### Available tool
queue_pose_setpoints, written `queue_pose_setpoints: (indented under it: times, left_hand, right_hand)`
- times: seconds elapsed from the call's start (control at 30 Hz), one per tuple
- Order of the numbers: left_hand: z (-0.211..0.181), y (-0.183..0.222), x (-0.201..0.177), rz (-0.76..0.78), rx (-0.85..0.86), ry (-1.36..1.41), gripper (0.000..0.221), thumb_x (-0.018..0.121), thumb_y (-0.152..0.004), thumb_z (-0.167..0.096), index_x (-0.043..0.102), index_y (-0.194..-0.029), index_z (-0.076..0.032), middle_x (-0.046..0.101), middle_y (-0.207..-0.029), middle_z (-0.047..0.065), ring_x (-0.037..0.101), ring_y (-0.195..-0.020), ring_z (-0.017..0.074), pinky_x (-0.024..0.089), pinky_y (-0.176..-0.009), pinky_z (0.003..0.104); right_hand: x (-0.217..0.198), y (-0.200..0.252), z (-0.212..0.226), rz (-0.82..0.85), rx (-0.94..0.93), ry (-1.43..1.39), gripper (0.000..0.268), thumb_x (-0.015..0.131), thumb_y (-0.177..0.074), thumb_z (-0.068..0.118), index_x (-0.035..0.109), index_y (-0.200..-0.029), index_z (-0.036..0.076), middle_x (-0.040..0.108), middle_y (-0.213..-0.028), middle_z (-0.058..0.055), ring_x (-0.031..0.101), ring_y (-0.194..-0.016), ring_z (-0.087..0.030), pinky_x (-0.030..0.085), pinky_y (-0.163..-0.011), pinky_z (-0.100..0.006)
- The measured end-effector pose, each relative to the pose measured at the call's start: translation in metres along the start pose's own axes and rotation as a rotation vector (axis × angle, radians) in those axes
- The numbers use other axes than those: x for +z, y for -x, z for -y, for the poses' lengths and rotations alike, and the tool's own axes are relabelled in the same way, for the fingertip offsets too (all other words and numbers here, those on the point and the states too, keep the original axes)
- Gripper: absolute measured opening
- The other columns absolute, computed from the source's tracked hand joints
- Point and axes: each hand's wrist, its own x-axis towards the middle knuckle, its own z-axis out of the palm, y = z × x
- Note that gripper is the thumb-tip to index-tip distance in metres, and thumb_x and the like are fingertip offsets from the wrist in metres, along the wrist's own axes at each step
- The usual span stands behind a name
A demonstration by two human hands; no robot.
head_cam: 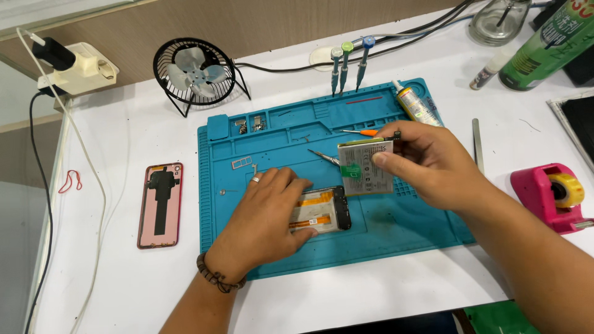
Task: The person replaces a smartphone battery. They apply adhesive to the phone's internal frame, then place the battery into the phone and press it into place.
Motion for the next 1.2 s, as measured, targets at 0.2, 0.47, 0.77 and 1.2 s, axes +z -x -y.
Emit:
queue_pose_setpoints:
  times: [0.2, 0.47, 0.77, 1.2]
  left_hand:
    - [-0.008, 0.001, -0.007, 0.075, -0.048, 0.041, 0.052, 0.071, -0.075, -0.037, 0.05, -0.117, -0.015, 0.052, -0.109, 0.006, 0.053, -0.097, 0.027, 0.048, -0.08, 0.043]
    - [-0.014, 0.003, -0.019, -0.033, 0.054, 0.224, 0.029, 0.065, -0.076, -0.012, 0.06, -0.102, -0.002, 0.061, -0.074, 0.016, 0.062, -0.073, 0.0382, 0.048, -0.069, 0.047]
    - [-0.015, 0.011, -0.022, -0.093, 0.064, 0.381, 0.05, 0.063, -0.077, -0.008, 0.051, -0.124, -0.002, 0.066, -0.091, 0.023, 0.066, -0.087, 0.0444, 0.051, -0.075, 0.05]
    - [-0.003, -0.003, 0.005, -0.479, 0.096, 1.772, 0.064, 0.066, -0.074, -0.003, 0.042, -0.134, -0.003, 0.06, -0.114, 0.022, 0.063, -0.101, 0.0313, 0.059, -0.082, 0.045]
  right_hand:
    - [0.005, -0.001, 0.0, 0.129, 0.041, -0.111, 0.016, 0.051, -0.094, 0.018, 0.06, -0.095, 0.005, 0.063, -0.083, -0.003, 0.061, -0.075, -0.012, 0.053, -0.064, -0.026]
    - [0.019, 0.002, 0.006, 0.183, 0.061, 0.103, 0.013, 0.062, -0.081, 0.006, 0.066, -0.089, -0.003, 0.064, -0.062, -0.018, 0.057, -0.057, -0.022, 0.049, -0.052, -0.034]
    - [0.028, 0.001, 0.017, 0.306, 0.16, 0.247, 0.016, 0.07, -0.079, 0.01, 0.068, -0.092, 0.001, 0.071, -0.068, -0.019, 0.066, -0.06, -0.026, 0.054, -0.055, -0.036]
    - [0.021, -0.006, 0.005, -0.024, 0.066, -0.136, 0.014, 0.064, -0.087, 0.008, 0.058, -0.097, 0.001, 0.067, -0.07, -0.012, 0.061, -0.059, -0.017, 0.05, -0.059, -0.028]
